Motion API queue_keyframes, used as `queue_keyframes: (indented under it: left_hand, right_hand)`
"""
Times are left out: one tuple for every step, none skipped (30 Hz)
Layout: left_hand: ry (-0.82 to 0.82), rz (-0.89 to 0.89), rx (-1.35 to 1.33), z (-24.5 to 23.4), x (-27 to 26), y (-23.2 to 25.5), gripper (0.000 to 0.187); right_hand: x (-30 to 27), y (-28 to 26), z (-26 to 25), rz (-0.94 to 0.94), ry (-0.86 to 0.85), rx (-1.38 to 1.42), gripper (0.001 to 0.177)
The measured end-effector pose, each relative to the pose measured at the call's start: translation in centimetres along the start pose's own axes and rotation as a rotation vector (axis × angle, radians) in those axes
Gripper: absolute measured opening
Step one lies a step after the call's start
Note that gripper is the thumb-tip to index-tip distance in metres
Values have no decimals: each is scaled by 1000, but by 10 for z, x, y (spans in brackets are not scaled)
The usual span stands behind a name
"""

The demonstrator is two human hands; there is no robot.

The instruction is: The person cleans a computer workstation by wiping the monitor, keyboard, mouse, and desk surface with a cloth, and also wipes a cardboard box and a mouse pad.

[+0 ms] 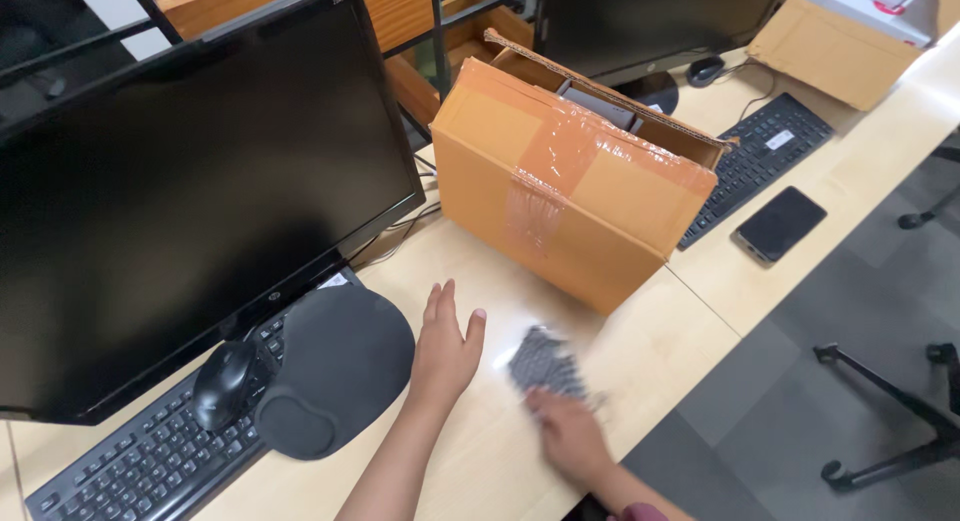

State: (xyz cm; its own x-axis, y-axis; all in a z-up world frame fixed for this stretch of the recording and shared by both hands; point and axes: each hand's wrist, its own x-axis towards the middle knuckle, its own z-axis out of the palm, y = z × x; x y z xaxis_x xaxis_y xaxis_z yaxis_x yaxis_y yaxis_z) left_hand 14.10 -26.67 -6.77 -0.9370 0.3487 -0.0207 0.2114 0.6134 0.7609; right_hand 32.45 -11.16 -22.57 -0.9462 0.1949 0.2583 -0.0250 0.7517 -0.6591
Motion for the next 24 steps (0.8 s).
queue_keyframes:
  left_hand:
    - [11, 28, -3, -1, -3, -3, 71]
    - [26, 52, -4, -2, -5, -6, 71]
    - [13, 42, -13, -3, -6, -8, 70]
    - [-2, 28, -20, -5, -8, -10, 70]
    - [-17, 14, -26, -6, -9, -11, 69]
    - [-22, 2, -26, -8, -11, -13, 69]
    - [-28, -9, -25, -10, -12, -15, 68]
    - [-33, -22, -27, -11, -14, -17, 68]
    - [-20, -8, -21, -12, -15, -21, 67]
    - [-3, 2, -17, -14, -16, -25, 66]
    - [14, 13, -12, -14, -17, -29, 65]
    - [3, -22, 4, -15, -18, -33, 65]
    - [-8, -57, 21, -15, -18, -36, 64]
    - [-20, -92, 37, -15, -18, -40, 64]
    - [-25, -122, 38, -14, -17, -44, 63]
    - [-32, -150, 36, -12, -16, -48, 62]
    - [-39, -178, 34, -9, -14, -53, 61]
    - [-20, -153, 43, -5, -12, -57, 58]
    - [-1, -129, 52, -2, -8, -62, 56]
    - [23, -101, 63, 2, -4, -65, 54]
    - [-18, -129, 73, 7, -3, -66, 52]
    - [-59, -151, 85, 12, 0, -65, 51]
    - [-100, -173, 97, 16, 4, -65, 50]
    - [-95, -171, 101, 22, 8, -65, 50]
  right_hand:
    - [-5, -18, 8, -45, -81, 40, 38]
    - [-6, -33, 16, -110, -161, 7, 40]
    - [-7, -44, 23, -174, -241, -25, 44]
    - [-8, -52, 27, -235, -323, -54, 47]
    - [-8, -53, 29, -252, -338, -89, 48]
    - [-6, -51, 31, -269, -352, -125, 50]
    - [-4, -46, 32, -285, -365, -160, 51]
    - [-2, -37, 31, -313, -309, -196, 51]
    - [2, -25, 26, -340, -252, -232, 51]
    - [5, -13, 20, -372, -198, -267, 51]
    - [10, -1, 13, -302, -199, -303, 53]
    - [17, 9, 5, -233, -203, -336, 55]
    - [24, 18, -4, -183, -171, -340, 56]
    - [31, 25, -14, -132, -139, -345, 56]
    - [39, 29, -19, -82, -108, -349, 57]
    - [48, 32, -21, -66, -86, -350, 58]
    - [56, 32, -20, -51, -64, -351, 59]
    - [60, 33, -20, -34, -48, -355, 60]
    - [63, 31, -16, -36, -87, -348, 59]
    - [71, 29, -9, -41, -122, -342, 58]
    - [77, 26, -4, -46, -158, -335, 57]
    - [82, 23, 0, -75, -186, -309, 58]
    - [85, 19, 2, -105, -214, -283, 60]
    - [86, 17, 2, -135, -247, -259, 62]
